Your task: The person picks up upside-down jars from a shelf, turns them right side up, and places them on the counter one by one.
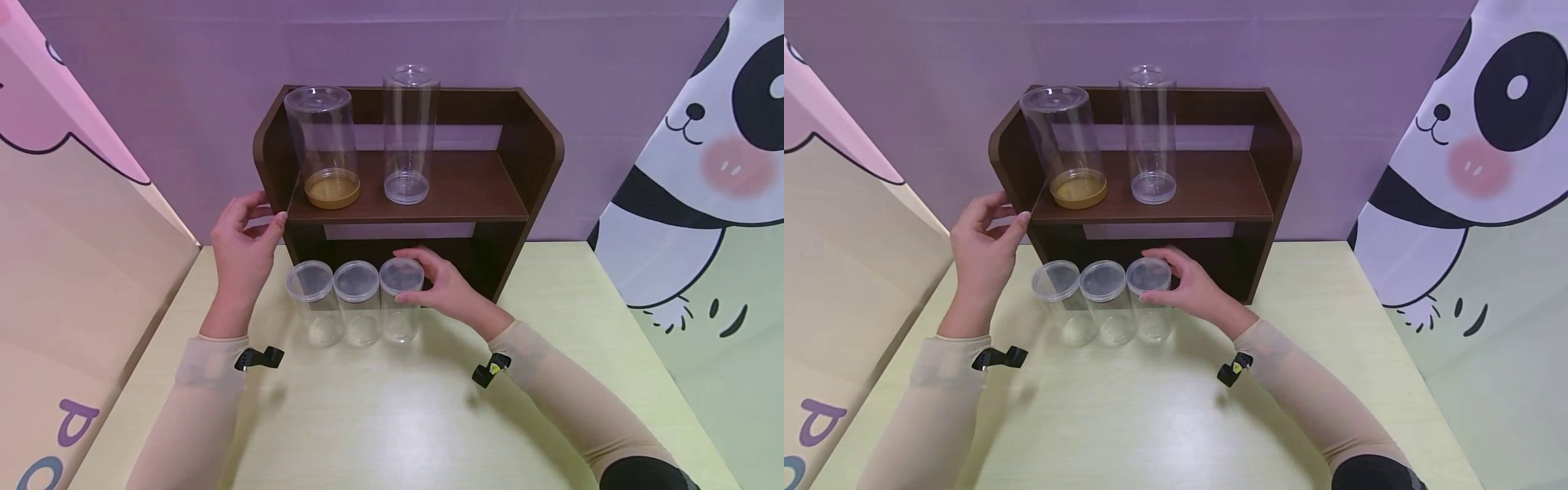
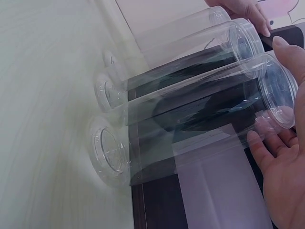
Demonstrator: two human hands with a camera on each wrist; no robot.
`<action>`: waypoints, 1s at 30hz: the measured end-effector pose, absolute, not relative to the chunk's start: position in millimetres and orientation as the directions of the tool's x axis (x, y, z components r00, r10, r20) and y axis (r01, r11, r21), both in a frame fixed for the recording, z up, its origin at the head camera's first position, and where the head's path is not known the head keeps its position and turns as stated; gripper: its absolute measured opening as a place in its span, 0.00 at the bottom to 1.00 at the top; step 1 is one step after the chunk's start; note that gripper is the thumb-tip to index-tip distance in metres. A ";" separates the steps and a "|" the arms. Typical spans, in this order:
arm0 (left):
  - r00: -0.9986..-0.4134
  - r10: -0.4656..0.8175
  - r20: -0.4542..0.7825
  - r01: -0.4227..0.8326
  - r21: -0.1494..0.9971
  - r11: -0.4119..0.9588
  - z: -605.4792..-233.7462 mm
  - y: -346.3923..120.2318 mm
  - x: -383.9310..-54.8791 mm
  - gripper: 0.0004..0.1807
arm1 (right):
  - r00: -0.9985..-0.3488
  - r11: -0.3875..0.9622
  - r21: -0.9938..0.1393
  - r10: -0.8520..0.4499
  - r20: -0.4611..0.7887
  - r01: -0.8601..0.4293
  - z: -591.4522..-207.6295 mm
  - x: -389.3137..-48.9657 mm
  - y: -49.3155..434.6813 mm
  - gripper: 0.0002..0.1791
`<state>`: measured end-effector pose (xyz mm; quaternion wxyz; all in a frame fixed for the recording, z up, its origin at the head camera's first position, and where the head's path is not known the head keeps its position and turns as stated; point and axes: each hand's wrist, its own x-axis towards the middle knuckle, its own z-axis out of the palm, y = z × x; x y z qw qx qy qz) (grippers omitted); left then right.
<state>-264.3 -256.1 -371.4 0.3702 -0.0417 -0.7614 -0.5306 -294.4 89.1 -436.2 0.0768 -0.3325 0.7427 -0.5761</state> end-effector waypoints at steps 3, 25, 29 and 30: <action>-0.725 -0.327 0.606 0.452 0.777 0.439 -370.9 -256.2 -263.7 0.19 | -0.764 0.110 -0.905 -0.584 0.275 -0.410 -437.3 -294.7 88.8 0.40; -0.728 -0.311 0.611 0.462 0.773 0.435 -368.1 -254.6 -260.1 0.19 | -0.761 0.136 -0.885 -0.578 0.294 -0.446 -434.4 -294.7 96.7 0.41; -0.727 -0.308 0.613 0.465 0.770 0.437 -368.3 -255.3 -259.5 0.19 | -0.764 0.155 -0.867 -0.562 0.316 -0.473 -429.1 -292.8 102.7 0.37; -0.728 -0.307 0.613 0.462 0.770 0.441 -368.4 -255.5 -259.3 0.19 | -0.765 0.157 -0.864 -0.558 0.322 -0.478 -427.3 -291.9 104.3 0.37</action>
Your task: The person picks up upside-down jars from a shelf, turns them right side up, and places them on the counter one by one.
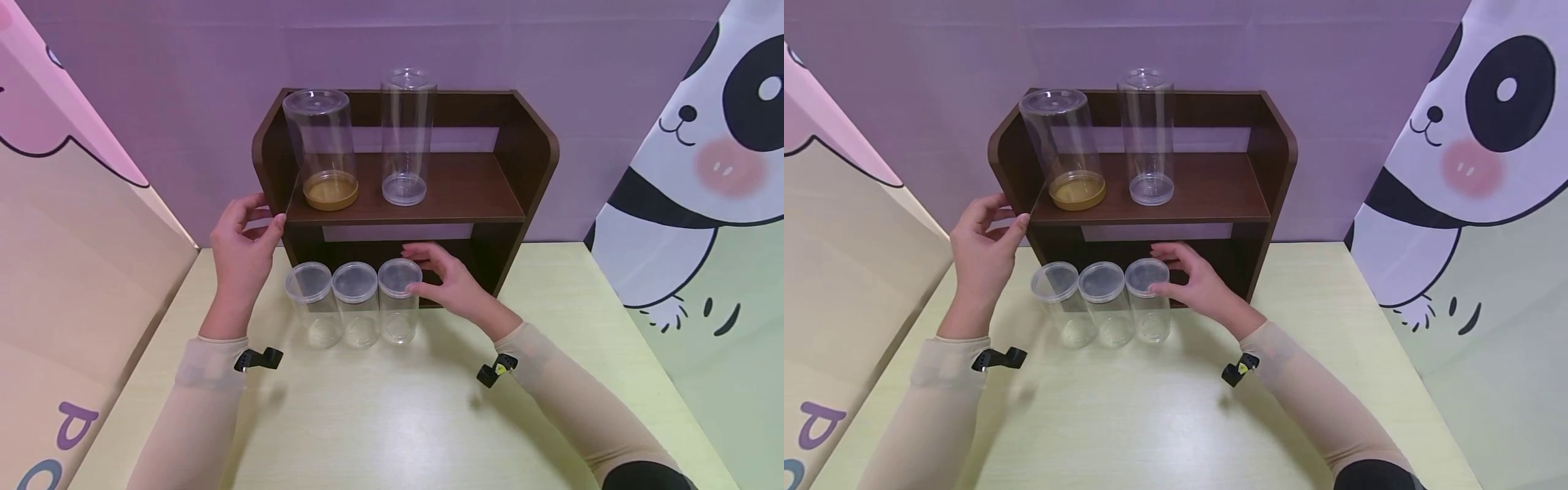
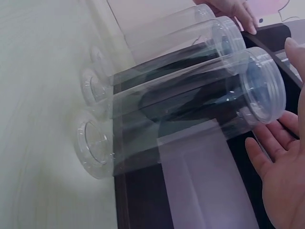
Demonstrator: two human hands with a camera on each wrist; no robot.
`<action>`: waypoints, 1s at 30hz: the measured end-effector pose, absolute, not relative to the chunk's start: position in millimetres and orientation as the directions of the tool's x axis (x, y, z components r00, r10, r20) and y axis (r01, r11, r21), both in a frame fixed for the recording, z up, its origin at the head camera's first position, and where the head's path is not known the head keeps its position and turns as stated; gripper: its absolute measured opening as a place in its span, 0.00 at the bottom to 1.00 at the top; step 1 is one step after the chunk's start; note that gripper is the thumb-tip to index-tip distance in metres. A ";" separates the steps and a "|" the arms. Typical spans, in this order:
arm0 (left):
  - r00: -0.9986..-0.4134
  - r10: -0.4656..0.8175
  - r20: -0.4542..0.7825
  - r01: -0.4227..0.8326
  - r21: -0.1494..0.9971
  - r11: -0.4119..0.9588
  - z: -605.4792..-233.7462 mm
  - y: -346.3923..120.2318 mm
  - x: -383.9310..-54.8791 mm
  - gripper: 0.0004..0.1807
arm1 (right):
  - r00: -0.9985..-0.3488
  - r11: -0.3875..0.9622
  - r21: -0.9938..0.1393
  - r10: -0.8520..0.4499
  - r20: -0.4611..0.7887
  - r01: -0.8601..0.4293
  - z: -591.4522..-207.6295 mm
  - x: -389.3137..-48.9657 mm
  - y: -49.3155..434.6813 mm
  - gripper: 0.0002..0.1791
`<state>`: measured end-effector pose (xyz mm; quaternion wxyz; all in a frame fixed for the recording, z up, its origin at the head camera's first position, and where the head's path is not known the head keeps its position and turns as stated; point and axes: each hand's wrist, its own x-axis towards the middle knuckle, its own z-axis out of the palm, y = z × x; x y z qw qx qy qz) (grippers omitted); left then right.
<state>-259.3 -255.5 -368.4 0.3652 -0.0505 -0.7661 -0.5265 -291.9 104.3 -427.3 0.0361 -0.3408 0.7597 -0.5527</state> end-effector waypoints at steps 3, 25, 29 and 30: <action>-0.731 -0.308 0.609 0.453 0.770 0.449 -369.1 -255.9 -259.2 0.19 | -0.764 0.153 -0.846 -0.531 0.366 -0.512 -421.5 -289.8 109.4 0.34; -0.735 -0.304 0.606 0.453 0.773 0.444 -368.9 -257.3 -259.5 0.20 | -0.805 0.187 -0.785 -0.196 0.560 -0.591 -321.1 -294.5 100.6 0.25; -0.735 -0.306 0.605 0.451 0.773 0.446 -369.5 -256.5 -260.3 0.19 | -0.833 0.260 -0.792 -0.202 0.514 -0.552 -309.7 -310.7 93.7 0.35; -0.736 -0.306 0.604 0.450 0.774 0.445 -369.5 -256.3 -260.6 0.19 | -0.842 0.277 -0.795 -0.203 0.500 -0.540 -307.3 -313.5 91.7 0.37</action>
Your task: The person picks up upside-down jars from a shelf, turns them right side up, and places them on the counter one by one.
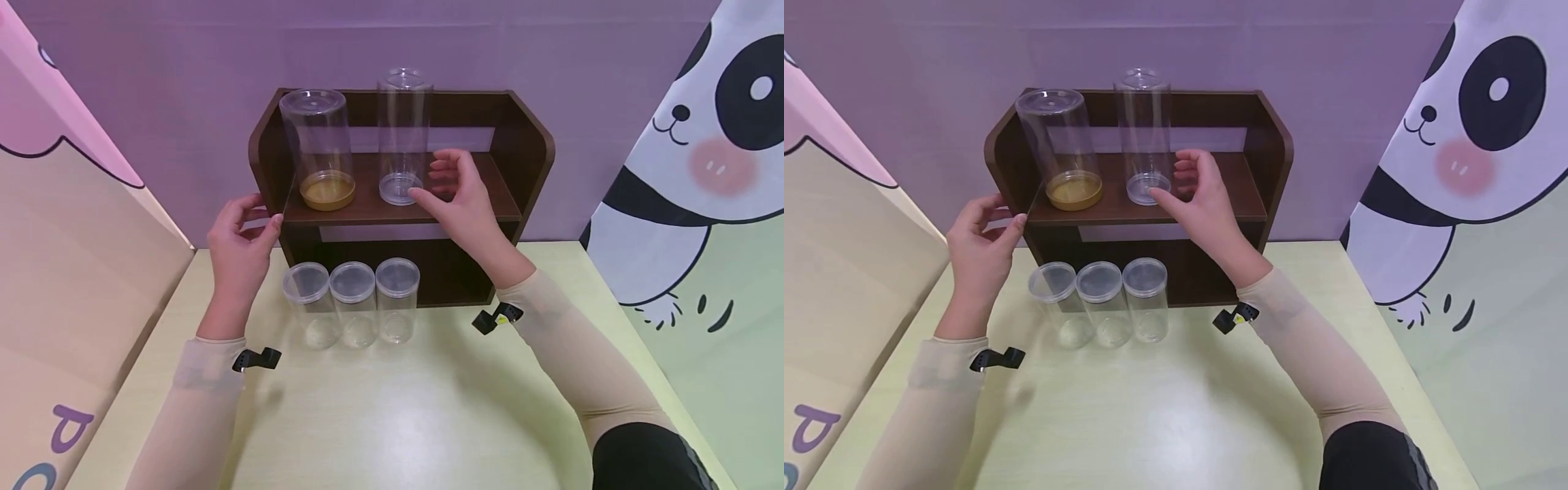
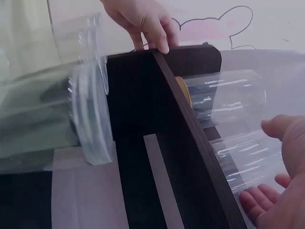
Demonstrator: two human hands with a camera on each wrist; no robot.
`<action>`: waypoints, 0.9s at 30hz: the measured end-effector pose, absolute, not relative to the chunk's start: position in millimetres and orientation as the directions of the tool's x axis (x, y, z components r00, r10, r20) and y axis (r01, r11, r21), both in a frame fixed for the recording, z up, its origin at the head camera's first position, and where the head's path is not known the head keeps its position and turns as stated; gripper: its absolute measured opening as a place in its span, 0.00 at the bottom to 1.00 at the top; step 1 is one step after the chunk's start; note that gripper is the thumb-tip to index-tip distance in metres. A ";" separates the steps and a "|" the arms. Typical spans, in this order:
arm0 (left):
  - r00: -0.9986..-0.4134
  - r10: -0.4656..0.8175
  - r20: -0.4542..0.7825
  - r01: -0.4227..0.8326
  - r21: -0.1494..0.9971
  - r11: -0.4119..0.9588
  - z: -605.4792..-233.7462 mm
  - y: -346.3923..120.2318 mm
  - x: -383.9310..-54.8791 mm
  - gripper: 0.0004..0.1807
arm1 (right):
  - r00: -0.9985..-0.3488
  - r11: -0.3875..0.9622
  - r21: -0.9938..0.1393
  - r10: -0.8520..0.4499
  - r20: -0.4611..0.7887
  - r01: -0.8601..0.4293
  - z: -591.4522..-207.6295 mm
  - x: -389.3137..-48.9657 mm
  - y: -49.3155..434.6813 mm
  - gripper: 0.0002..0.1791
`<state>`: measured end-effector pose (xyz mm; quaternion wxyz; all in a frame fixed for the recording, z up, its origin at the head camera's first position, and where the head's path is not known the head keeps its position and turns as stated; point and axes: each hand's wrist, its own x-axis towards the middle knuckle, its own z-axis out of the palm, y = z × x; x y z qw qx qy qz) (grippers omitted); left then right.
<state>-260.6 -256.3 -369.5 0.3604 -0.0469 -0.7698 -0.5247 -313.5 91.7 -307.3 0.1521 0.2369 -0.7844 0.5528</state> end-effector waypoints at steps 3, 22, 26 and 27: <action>-0.736 -0.308 0.603 0.449 0.775 0.445 -369.4 -256.2 -260.3 0.19 | -0.861 0.310 -0.803 -0.208 0.465 -0.509 -302.4 -322.6 85.3 0.45; -0.740 -0.304 0.600 0.440 0.773 0.456 -368.7 -256.9 -258.7 0.19 | -0.900 0.328 -0.839 -0.204 0.385 -0.434 -290.4 -350.7 64.3 0.54; -0.742 -0.303 0.598 0.434 0.773 0.462 -369.2 -256.9 -259.2 0.20 | -0.900 0.323 -0.842 -0.217 0.379 -0.432 -290.2 -352.1 61.7 0.53; -0.742 -0.303 0.598 0.433 0.773 0.463 -369.4 -256.8 -259.4 0.20 | -0.902 0.321 -0.845 -0.219 0.373 -0.428 -290.0 -351.9 61.3 0.52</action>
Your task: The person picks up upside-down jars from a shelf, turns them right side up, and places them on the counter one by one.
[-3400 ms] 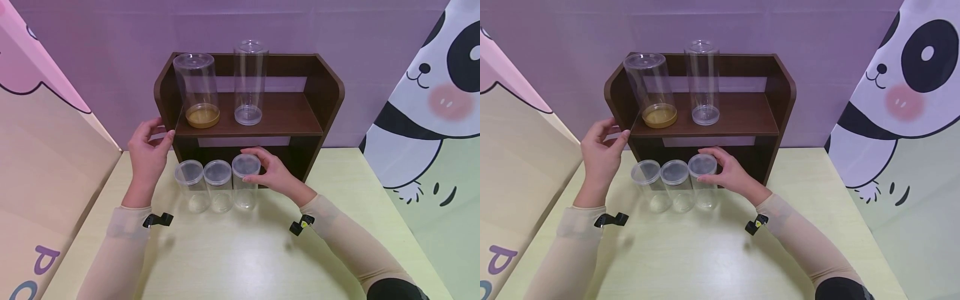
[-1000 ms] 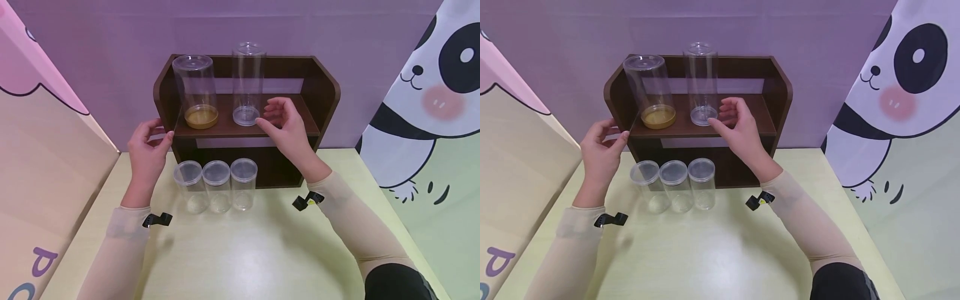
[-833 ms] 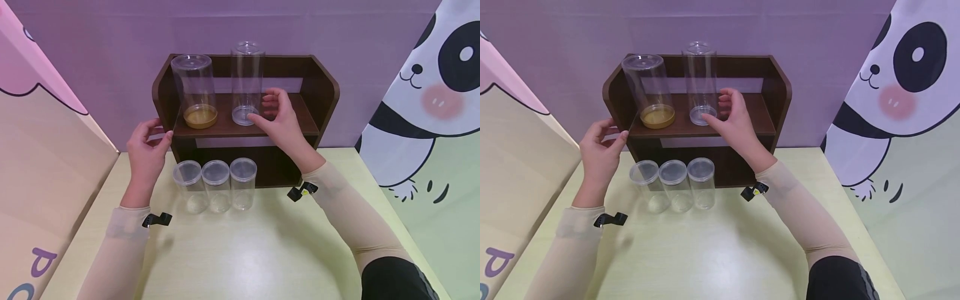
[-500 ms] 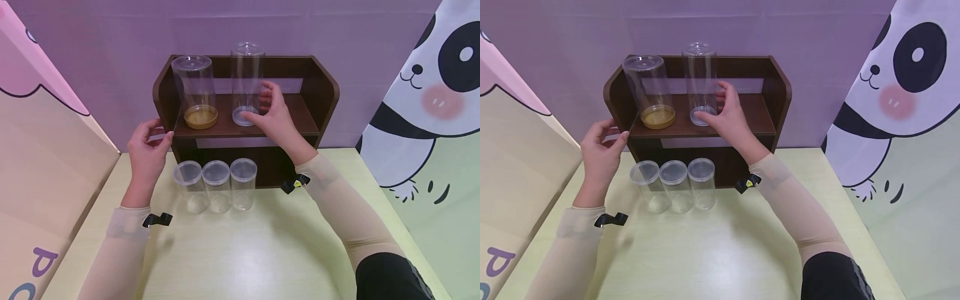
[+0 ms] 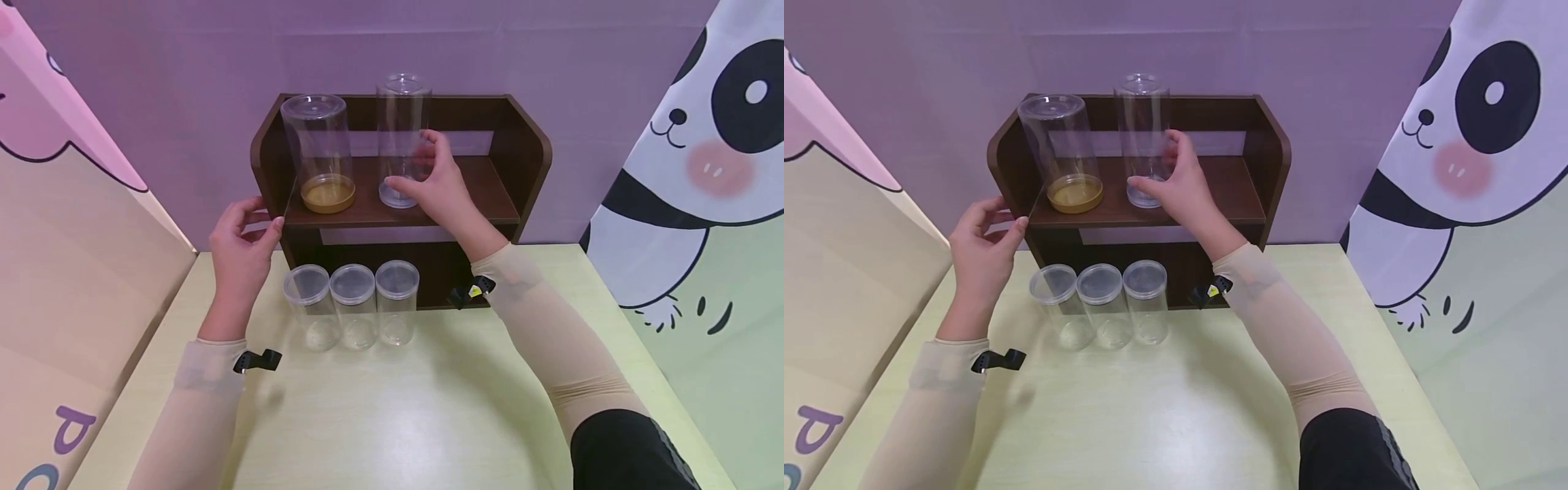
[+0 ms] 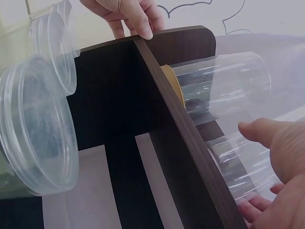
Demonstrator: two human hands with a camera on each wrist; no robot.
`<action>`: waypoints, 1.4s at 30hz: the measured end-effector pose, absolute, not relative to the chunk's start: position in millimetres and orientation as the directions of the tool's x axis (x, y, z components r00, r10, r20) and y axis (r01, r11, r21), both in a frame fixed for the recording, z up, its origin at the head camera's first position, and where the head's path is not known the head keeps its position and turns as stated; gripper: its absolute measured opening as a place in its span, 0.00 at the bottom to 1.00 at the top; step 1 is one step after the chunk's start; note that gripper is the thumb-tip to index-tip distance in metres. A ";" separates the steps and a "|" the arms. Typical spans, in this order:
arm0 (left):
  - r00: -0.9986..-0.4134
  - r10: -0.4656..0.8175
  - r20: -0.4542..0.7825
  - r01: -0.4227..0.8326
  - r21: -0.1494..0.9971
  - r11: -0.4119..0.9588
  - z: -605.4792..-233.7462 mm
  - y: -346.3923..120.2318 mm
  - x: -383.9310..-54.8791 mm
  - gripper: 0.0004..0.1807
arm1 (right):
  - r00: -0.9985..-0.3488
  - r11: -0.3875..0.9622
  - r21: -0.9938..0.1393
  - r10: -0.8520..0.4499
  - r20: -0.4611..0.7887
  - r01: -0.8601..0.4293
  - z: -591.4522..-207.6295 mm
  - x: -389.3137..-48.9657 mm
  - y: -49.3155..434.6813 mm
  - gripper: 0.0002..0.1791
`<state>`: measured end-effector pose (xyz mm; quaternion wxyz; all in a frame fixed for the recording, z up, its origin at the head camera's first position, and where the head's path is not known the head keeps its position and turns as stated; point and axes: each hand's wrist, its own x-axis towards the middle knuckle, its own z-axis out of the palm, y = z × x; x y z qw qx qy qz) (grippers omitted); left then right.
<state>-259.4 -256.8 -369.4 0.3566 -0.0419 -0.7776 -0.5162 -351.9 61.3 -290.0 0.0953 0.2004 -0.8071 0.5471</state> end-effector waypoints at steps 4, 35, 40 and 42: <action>-0.736 -0.304 0.604 0.435 0.767 0.472 -370.3 -257.2 -260.5 0.20 | -0.905 0.324 -0.847 -0.217 0.367 -0.421 -289.0 -349.9 60.0 0.50; -0.736 -0.302 0.606 0.438 0.766 0.470 -370.1 -256.8 -259.5 0.20 | -0.833 0.246 -0.814 -0.345 0.433 -0.525 -298.8 -286.5 91.9 0.44; -0.738 -0.304 0.602 0.435 0.770 0.467 -369.5 -256.7 -259.7 0.20 | -0.804 0.217 -0.798 -0.370 0.465 -0.562 -304.9 -274.7 96.9 0.44; -0.738 -0.307 0.601 0.434 0.771 0.466 -369.3 -256.8 -259.7 0.20 | -0.793 0.210 -0.789 -0.379 0.478 -0.577 -306.3 -269.9 98.8 0.44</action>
